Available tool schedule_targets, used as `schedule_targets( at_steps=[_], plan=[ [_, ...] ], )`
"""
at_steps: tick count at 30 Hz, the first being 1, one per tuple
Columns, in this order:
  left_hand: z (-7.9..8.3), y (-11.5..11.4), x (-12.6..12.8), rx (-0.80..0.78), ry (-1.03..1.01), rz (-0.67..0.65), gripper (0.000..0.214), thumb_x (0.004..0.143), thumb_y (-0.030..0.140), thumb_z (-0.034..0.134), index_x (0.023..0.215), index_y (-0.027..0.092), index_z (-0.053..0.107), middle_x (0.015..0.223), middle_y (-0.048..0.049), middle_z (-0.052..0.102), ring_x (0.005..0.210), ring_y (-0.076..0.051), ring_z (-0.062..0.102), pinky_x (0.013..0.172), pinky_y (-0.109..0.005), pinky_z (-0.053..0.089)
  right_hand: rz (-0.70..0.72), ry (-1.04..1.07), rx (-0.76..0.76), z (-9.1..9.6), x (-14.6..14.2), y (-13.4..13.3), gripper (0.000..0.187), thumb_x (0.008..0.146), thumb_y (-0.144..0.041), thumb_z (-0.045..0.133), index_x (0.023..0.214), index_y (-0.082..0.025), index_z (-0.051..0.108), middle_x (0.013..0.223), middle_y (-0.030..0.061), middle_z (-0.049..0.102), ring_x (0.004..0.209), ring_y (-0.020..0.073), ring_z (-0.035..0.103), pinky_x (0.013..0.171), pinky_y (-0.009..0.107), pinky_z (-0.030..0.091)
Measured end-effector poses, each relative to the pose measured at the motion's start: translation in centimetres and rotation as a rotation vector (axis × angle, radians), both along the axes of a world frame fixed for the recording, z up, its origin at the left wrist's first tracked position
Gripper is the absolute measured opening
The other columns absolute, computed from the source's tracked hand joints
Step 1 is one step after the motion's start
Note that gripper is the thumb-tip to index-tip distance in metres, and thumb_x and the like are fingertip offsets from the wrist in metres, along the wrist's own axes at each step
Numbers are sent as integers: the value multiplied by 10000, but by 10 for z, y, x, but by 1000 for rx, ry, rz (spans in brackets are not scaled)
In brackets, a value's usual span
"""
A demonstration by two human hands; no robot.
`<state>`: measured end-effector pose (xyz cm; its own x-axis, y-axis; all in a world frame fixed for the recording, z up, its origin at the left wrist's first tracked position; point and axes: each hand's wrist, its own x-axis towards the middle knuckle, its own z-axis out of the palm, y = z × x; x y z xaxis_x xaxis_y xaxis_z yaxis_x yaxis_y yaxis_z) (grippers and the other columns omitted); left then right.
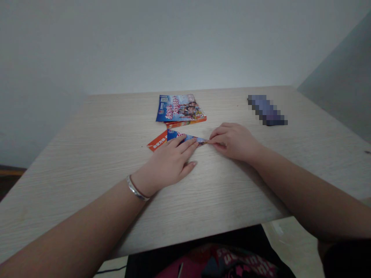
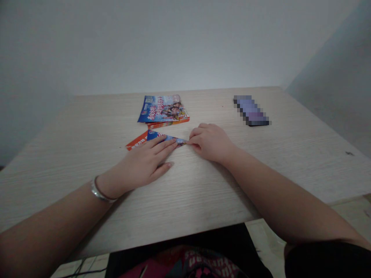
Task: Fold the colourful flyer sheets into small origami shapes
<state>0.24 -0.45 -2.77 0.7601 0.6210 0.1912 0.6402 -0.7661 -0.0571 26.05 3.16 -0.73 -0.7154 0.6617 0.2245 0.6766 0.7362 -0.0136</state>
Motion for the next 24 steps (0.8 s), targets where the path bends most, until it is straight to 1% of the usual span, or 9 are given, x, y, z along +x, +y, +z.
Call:
schedule_targets(
  at_steps=[6,10,12,14,16,18,20,24],
  plan=[
    [0,0,0,7,-1,-3,604,1033,478,384,1476,80,487,1495,-152,538,1380,-375,469,1137,-544,421,-29,-49,23,6,1,-2,228,905,-197,588,948,-210,812,977,53,778,938,235,628,851,363,457],
    [1,-1,-1,-6,0,4,609,1035,487,381,1487,89,474,1514,-152,517,1395,-368,460,1153,-545,406,-65,-71,3,9,6,0,227,893,-198,588,925,-203,812,975,52,783,956,246,638,868,377,464],
    [2,-1,0,-9,5,5,608,1036,483,382,1484,83,476,1515,-159,514,1393,-368,463,1152,-544,407,-87,-60,-8,10,11,2,219,883,-190,592,914,-192,808,977,56,786,951,247,648,867,379,474],
    [3,-1,0,-9,7,2,601,1039,476,375,1479,81,482,1511,-163,517,1388,-366,469,1145,-545,415,-94,-5,-3,9,14,3,221,884,-179,589,944,-180,801,1001,65,788,942,242,661,867,378,486],
    [4,-1,0,-6,6,-2,597,1040,474,372,1475,81,489,1506,-163,524,1386,-366,471,1143,-546,418,-59,77,15,7,13,2,238,900,-174,576,1000,-176,791,1045,69,788,945,230,667,877,371,495],
    [4,-1,1,-3,6,-4,599,1038,475,378,1474,81,491,1508,-160,522,1386,-369,470,1143,-545,417,8,118,26,5,9,0,258,918,-181,562,1049,-188,785,1087,60,784,963,222,662,891,365,498],
    [3,-1,1,-1,7,-6,604,1034,478,387,1475,78,489,1511,-160,519,1386,-375,468,1142,-549,417,46,89,23,3,3,-3,264,921,-182,560,1056,-194,786,1088,49,785,968,226,654,895,370,500],
    [1,-1,0,17,-5,-2,604,1035,487,383,1469,83,496,1503,-156,528,1384,-367,467,1139,-541,420,59,56,-18,3,-5,-4,251,880,-141,591,1015,-178,799,1076,55,787,997,225,654,929,366,500]
  ],
)
